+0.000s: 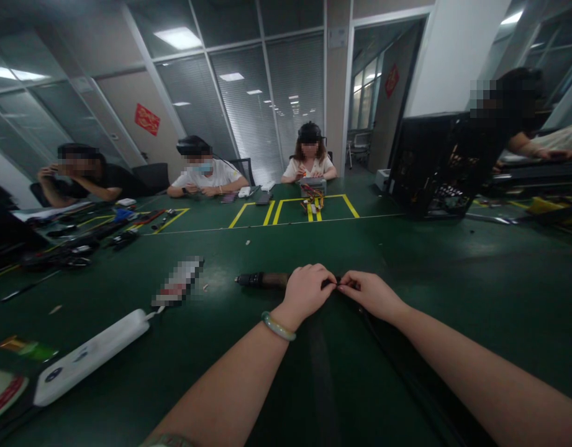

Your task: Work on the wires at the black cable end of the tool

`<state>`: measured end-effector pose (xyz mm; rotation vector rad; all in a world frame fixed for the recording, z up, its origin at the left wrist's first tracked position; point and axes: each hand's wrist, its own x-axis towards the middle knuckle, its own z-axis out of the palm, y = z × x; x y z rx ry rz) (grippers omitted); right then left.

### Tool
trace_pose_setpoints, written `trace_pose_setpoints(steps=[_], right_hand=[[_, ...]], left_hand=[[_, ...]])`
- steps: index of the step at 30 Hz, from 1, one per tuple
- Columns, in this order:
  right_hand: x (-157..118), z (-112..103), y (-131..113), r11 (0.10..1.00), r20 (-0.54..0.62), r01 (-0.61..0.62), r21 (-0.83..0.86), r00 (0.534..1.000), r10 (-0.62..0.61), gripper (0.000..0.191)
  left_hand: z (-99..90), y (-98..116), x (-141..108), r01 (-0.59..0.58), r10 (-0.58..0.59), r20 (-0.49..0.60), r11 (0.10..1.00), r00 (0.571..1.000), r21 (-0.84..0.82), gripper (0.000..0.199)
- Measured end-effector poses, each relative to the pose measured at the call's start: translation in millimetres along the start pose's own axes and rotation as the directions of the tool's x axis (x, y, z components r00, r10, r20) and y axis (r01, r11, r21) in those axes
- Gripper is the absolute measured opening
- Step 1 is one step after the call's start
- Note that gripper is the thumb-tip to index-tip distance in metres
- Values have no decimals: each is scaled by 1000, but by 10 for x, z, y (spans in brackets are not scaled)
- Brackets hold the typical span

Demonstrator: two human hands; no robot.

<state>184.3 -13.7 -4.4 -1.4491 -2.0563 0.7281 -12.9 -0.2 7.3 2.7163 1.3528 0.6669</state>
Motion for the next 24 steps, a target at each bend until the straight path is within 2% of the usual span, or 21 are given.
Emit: trace_pose_setpoints(steps=[17, 24], right_hand=[[31, -14, 19, 998, 29, -53, 21, 998, 53, 21], [27, -1, 26, 1000, 6, -18, 25, 1000, 18, 18]], left_hand=[[3, 4, -23, 13, -12, -7, 1000, 1000, 10, 15], [-9, 6, -22, 10, -11, 14, 999, 1000, 41, 10]])
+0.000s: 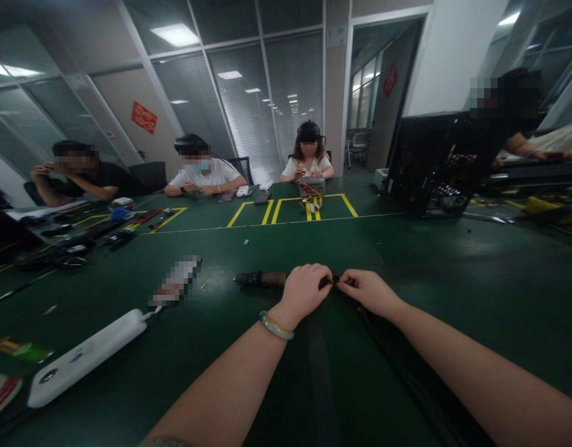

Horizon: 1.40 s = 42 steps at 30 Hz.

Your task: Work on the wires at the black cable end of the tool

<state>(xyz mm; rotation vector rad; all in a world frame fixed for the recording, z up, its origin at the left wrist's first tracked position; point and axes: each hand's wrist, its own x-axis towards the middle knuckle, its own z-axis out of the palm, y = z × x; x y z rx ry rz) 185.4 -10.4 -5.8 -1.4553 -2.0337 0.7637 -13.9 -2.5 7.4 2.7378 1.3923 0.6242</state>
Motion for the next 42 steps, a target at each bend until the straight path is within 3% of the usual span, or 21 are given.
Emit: trace_pose_setpoints(steps=[9, 15, 21, 42], right_hand=[[9, 9, 36, 1000, 0, 9, -2, 1000, -9, 17], [9, 7, 23, 1000, 3, 0, 1, 1000, 0, 18], [-3, -15, -3, 1000, 1, -3, -19, 1000, 3, 18], [9, 6, 19, 1000, -12, -2, -29, 1000, 2, 20]], left_hand=[[30, -44, 5, -35, 35, -17, 999, 999, -22, 8], [48, -45, 3, -12, 10, -36, 999, 999, -48, 18], [28, -35, -1, -32, 31, -27, 999, 999, -35, 9], [18, -35, -14, -48, 47, -25, 999, 999, -24, 11]])
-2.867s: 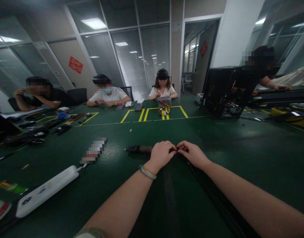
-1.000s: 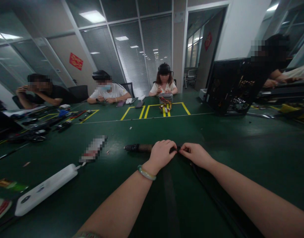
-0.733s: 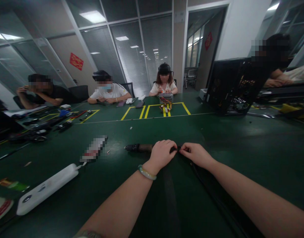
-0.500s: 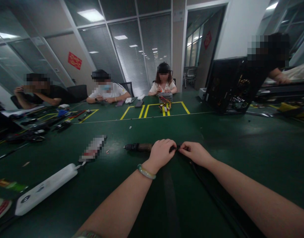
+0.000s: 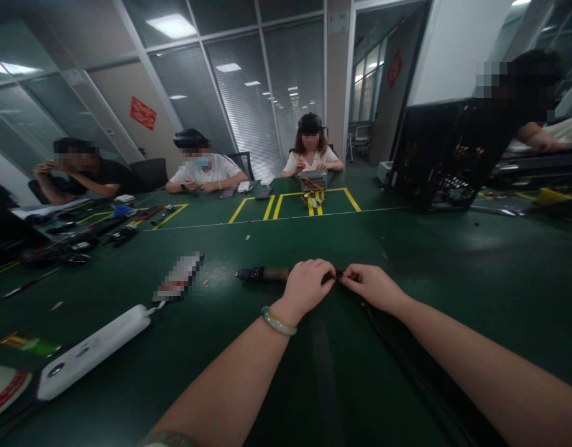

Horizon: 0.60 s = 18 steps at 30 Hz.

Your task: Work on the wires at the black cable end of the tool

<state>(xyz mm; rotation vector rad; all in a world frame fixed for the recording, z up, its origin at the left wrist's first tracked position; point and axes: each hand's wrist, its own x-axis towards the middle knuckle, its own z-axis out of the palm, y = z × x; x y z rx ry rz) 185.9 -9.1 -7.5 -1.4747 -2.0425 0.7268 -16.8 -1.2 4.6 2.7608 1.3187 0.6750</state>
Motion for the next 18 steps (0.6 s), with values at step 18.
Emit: trace_pose_setpoints(steps=[18], right_hand=[[0, -5, -21, 1000, 22, -26, 0, 999, 26, 22]], left_hand=[[4, 0, 0, 17, -18, -25, 1000, 1000, -25, 13]])
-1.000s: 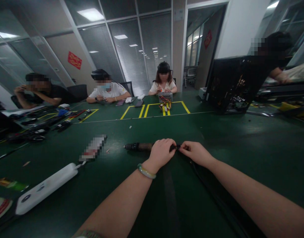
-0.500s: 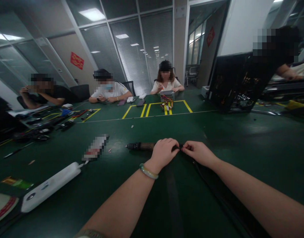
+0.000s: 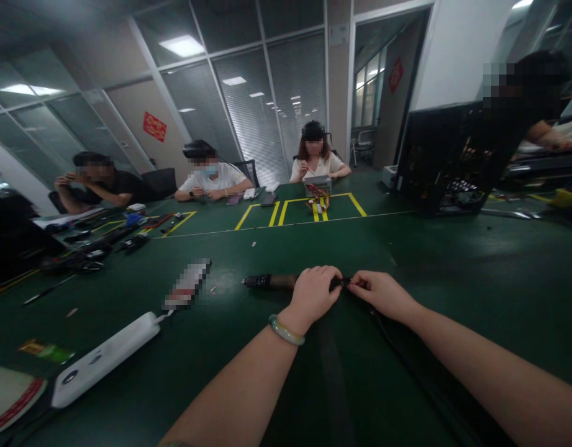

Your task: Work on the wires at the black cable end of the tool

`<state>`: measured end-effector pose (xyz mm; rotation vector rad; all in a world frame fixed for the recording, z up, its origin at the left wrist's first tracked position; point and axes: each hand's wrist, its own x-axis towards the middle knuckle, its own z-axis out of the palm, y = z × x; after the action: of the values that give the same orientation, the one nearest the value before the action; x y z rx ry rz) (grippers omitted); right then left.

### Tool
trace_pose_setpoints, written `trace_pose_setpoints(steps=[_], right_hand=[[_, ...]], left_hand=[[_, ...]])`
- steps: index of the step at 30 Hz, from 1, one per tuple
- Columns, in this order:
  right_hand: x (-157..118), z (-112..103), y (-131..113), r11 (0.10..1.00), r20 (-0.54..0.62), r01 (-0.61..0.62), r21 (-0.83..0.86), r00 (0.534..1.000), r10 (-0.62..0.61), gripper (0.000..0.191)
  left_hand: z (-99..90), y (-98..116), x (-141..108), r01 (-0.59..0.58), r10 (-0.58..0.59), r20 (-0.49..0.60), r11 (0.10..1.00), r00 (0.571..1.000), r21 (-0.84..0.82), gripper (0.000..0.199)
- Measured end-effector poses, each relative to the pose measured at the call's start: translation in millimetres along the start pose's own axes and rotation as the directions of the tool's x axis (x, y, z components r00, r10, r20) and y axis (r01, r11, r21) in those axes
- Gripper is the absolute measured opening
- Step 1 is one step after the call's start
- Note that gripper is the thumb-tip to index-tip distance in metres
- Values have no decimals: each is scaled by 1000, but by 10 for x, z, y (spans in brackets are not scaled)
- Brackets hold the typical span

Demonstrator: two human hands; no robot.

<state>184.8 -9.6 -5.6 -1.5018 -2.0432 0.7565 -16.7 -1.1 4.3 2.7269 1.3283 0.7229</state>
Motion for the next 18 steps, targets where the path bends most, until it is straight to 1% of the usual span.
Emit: trace_pose_setpoints(steps=[9, 12, 16, 18], right_hand=[[7, -3, -2, 1000, -2, 20, -19, 1000, -20, 21], [11, 9, 8, 1000, -7, 16, -19, 1000, -16, 22], [15, 15, 21, 1000, -5, 12, -14, 1000, -12, 23], [12, 10, 20, 1000, 2, 12, -9, 1000, -12, 23]], left_hand=[[-18, -2, 4, -29, 28, 29, 1000, 999, 8, 9], [-14, 0, 3, -21, 21, 35, 1000, 999, 6, 10], [-6, 2, 1, 16, -16, 22, 1000, 1000, 2, 18], [-10, 3, 2, 15, -15, 31, 1000, 999, 2, 14]])
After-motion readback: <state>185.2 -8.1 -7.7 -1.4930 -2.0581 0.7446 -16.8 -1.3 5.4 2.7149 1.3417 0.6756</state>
